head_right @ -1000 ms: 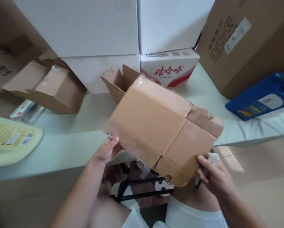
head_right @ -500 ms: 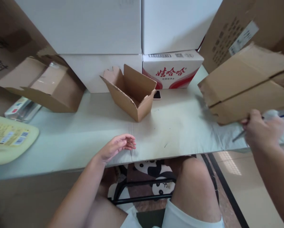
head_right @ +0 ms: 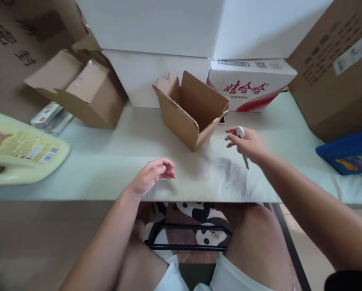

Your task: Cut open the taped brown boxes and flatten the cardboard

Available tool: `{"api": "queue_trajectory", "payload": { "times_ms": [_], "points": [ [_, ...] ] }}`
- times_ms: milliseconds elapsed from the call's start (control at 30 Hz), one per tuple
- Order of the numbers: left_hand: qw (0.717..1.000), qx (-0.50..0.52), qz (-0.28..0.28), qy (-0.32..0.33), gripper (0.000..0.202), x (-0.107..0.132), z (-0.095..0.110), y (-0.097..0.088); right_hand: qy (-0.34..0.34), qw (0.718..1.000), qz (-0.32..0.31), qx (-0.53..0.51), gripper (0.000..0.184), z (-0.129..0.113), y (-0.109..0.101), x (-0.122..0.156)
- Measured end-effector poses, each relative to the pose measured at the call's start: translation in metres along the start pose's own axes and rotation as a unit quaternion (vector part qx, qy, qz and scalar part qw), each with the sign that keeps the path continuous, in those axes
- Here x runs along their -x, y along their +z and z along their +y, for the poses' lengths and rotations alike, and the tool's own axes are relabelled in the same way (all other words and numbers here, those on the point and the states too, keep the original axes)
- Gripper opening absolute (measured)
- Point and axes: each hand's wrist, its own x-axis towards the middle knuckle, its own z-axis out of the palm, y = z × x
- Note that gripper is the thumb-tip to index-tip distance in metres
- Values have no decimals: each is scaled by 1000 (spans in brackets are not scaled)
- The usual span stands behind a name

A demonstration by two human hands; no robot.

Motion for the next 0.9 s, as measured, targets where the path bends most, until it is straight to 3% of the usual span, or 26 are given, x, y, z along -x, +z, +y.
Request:
{"api": "queue_trajectory", "payload": {
  "times_ms": [67,200,267,367,433,533,633,667,700,733,800,900],
  "points": [
    [998,7,61,19,26,1,1,-5,-137,990,16,37,35,-21,22,11],
    [986,19,162,41,24,-1,3,-9,-349,927,105,85,50,-53,62,20],
    [981,25,188,41,23,-2,4,-10,-386,909,115,105,36,-60,77,18],
    [974,25,219,48,20,-5,4,-12,-389,904,138,115,7,-63,87,17],
    [961,18,263,79,18,-9,3,-18,-399,901,134,109,8,-63,81,22],
    [905,7,388,173,21,-15,3,-35,-440,891,65,91,11,-59,62,40],
    [810,-59,491,316,33,-15,6,-50,-464,883,2,78,11,-49,45,62],
    [787,-92,486,369,40,-14,7,-52,-468,881,0,75,10,-44,42,68],
    [790,-110,452,398,46,-12,8,-52,-468,881,7,68,7,-38,40,72],
    [808,-121,404,410,51,-11,8,-50,-466,883,23,54,1,-31,40,75],
    [844,-135,317,410,61,-8,9,-43,-442,896,46,11,19,-19,43,76],
    [867,-170,279,377,66,-7,9,-33,-396,917,41,-21,31,-4,47,69]
  ]
}}
